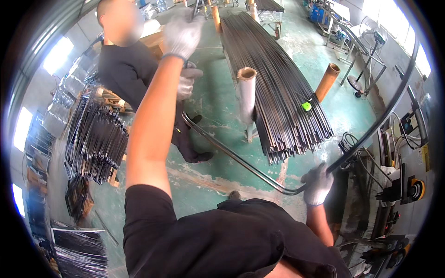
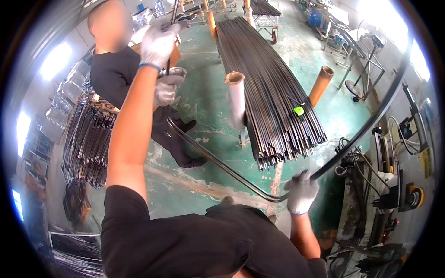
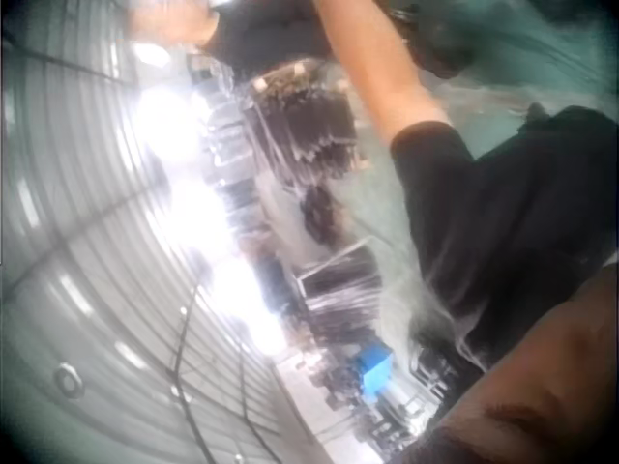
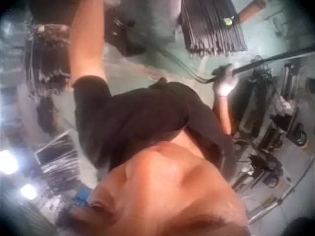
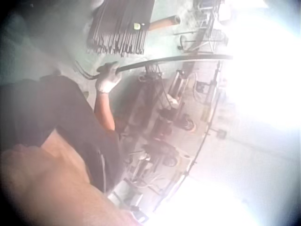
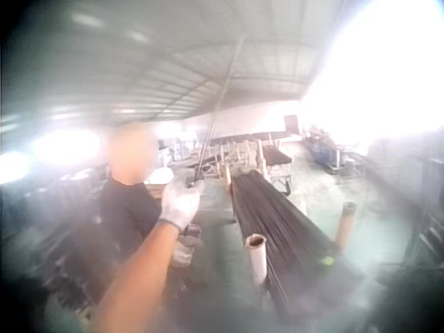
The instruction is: The person operates a metal cutting machine to cut long metal rods into shorter segments. They load the rods into the machine, activate the cutting mechanism, and then remove the cut pieces to stack them on a nearby rack. The person also adjusts the machine's clamping mechanism and moves a wooden board with a coworker.
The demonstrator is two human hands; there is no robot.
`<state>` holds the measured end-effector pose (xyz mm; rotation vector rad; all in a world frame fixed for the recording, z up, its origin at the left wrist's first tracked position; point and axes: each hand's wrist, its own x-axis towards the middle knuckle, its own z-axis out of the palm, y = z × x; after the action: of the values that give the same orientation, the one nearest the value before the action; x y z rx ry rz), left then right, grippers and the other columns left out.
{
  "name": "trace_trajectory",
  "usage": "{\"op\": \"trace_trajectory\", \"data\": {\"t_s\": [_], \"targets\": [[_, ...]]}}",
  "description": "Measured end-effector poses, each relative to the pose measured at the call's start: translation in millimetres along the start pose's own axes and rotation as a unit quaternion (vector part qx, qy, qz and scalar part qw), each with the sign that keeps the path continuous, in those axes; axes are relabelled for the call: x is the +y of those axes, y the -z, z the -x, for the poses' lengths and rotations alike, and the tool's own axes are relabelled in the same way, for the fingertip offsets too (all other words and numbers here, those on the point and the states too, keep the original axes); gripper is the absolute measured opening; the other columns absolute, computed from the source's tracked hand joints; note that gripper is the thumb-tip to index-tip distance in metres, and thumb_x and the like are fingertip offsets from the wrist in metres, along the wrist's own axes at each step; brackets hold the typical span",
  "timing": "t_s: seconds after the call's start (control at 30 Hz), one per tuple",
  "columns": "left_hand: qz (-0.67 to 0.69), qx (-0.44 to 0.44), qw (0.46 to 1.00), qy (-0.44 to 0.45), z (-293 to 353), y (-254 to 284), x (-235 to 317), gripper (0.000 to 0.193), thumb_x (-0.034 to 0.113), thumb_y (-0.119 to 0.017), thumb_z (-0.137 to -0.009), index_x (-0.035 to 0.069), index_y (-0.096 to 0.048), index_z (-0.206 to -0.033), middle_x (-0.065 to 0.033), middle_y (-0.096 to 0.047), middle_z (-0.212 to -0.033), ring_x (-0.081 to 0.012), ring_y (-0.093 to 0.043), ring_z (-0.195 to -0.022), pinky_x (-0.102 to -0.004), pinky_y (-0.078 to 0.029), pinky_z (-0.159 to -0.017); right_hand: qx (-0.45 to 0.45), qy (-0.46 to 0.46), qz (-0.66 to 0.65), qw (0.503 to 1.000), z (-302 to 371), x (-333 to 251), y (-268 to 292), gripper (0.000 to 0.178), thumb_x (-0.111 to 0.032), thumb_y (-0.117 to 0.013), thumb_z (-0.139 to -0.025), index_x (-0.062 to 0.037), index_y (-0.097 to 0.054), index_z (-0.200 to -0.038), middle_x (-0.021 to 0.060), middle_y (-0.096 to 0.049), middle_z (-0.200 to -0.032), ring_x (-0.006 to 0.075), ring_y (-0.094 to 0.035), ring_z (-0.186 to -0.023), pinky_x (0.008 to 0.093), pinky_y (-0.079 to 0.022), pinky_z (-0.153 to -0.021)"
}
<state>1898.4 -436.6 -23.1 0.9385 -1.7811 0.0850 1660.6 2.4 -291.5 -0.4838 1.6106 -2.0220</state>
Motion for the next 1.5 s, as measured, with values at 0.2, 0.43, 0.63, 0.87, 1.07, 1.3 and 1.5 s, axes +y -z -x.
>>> {"op": "trace_trajectory", "data": {"t_s": [0.2, 0.43, 0.63, 0.87, 1.07, 1.3, 1.5], "targets": [[0.090, 0.073, 0.990, 0.079, 45, 117, -52, 0.034, 0.024, -0.071, -0.100, -0.002, -0.073, -0.122, -0.0150, -0.076, -0.119, -0.0241, -0.073, -0.109, -0.0369, -0.054, -0.100, -0.071, 0.069, -0.037, 0.994, -65, -66, -130, 0.033, -0.028, -0.065, -0.110, 0.0042, -0.066, -0.118, 0.0035, -0.062, -0.078, 0.0130, -0.057, -0.058, 0.0304, -0.053, -0.060], [0.136, 0.190, 0.964, 0.129, 154, 179, -158, 0.011, 0.002, -0.065, -0.104, -0.008, -0.068, -0.109, -0.0100, -0.066, -0.103, -0.0184, -0.061, -0.093, -0.0321, -0.053, -0.089, -0.058, 0.208, 0.014, 0.976, -165, -13, -231, 0.046, -0.021, -0.070, -0.108, 0.0052, -0.059, -0.144, 0.0108, -0.072, -0.123, 0.0169, -0.068, -0.109, 0.0324, -0.053, -0.102], [0.203, 0.047, 0.863, 0.461, 339, 147, -274, 0.012, 0.016, -0.069, -0.102, 0.006, -0.066, -0.096, 0.0000, -0.062, -0.086, -0.0125, -0.057, -0.077, -0.0309, -0.047, -0.069, -0.046, 0.122, 0.080, 0.988, -189, 73, -286, 0.033, -0.011, -0.072, -0.104, 0.0018, -0.066, -0.133, 0.0080, -0.071, -0.118, 0.0149, -0.068, -0.107, 0.0297, -0.056, -0.096], [0.209, -0.039, 0.666, 0.715, 476, 13, -296, 0.013, 0.003, -0.072, -0.093, 0.002, -0.070, -0.106, -0.0076, -0.069, -0.089, -0.0185, -0.068, -0.074, -0.0329, -0.057, -0.064, -0.011, 0.190, 0.172, 0.967, -273, 97, -369, 0.041, -0.016, -0.082, -0.095, -0.0011, -0.068, -0.131, 0.0151, -0.076, -0.114, 0.0230, -0.074, -0.106, 0.0343, -0.058, -0.095], [0.115, -0.323, 0.784, 0.517, 407, -61, -329, 0.028, 0.015, -0.072, -0.095, -0.004, -0.073, -0.116, -0.0154, -0.078, -0.102, -0.0219, -0.074, -0.082, -0.0346, -0.060, -0.073, -0.063, 0.171, 0.288, 0.940, -317, 118, -417, 0.041, -0.027, -0.082, -0.092, -0.0042, -0.073, -0.125, 0.0168, -0.076, -0.112, 0.0309, -0.074, -0.106, 0.0396, -0.060, -0.093], [0.143, -0.245, 0.749, 0.600, 363, -111, -394, 0.025, 0.015, -0.069, -0.095, -0.004, -0.073, -0.112, -0.0106, -0.074, -0.089, -0.0177, -0.072, -0.076, -0.0333, -0.058, -0.070, -0.028, 0.331, 0.404, 0.853, -319, 113, -433, 0.023, -0.016, -0.083, -0.086, -0.0087, -0.074, -0.106, 0.0111, -0.074, -0.102, 0.0330, -0.071, -0.093, 0.0422, -0.059, -0.082], [0.165, -0.391, 0.684, 0.593, 373, -157, -426, 0.026, 0.014, -0.070, -0.095, -0.005, -0.074, -0.112, -0.0109, -0.076, -0.087, -0.0167, -0.071, -0.073, -0.0312, -0.058, -0.068, -0.004, 0.275, 0.412, 0.869, -320, 108, -447, 0.018, -0.015, -0.083, -0.088, -0.0076, -0.075, -0.102, 0.0117, -0.075, -0.102, 0.0334, -0.072, -0.095, 0.0418, -0.059, -0.085]]}}
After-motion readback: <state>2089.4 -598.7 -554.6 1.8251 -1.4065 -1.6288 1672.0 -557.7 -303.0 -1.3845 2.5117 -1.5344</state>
